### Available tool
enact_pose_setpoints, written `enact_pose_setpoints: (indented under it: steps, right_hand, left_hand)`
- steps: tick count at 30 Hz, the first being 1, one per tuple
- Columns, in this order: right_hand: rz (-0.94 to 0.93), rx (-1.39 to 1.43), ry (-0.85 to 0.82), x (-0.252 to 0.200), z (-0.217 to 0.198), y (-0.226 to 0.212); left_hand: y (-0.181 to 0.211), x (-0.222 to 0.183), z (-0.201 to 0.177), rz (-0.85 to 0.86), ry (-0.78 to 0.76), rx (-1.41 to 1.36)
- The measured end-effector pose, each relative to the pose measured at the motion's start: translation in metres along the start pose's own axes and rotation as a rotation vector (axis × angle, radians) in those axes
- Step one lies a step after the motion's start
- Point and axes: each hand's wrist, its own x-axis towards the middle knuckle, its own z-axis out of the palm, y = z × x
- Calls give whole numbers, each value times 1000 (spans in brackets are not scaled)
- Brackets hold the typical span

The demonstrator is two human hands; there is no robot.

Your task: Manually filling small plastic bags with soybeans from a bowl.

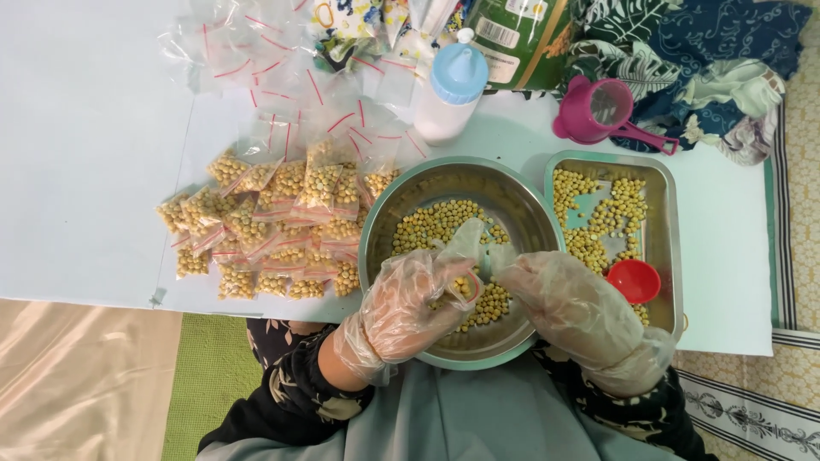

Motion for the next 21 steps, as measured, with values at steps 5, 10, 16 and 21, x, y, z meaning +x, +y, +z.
enact_pose_setpoints:
  steps: [5, 10, 16, 21]
  right_hand:
    - [-36, -232, -26, -8, 29, 15]
    - [184, -456, -74, -4, 53, 17]
    - [167, -300, -135, -6, 65, 34]
    - [429, -60, -86, -37, 152, 116]
  left_hand:
    - [2, 1, 2, -4, -22, 11]
    - [-17, -16, 26, -62, 71, 148]
    - [1, -4, 6, -86, -130, 117]
    - [1, -3, 6, -140, -142, 122]
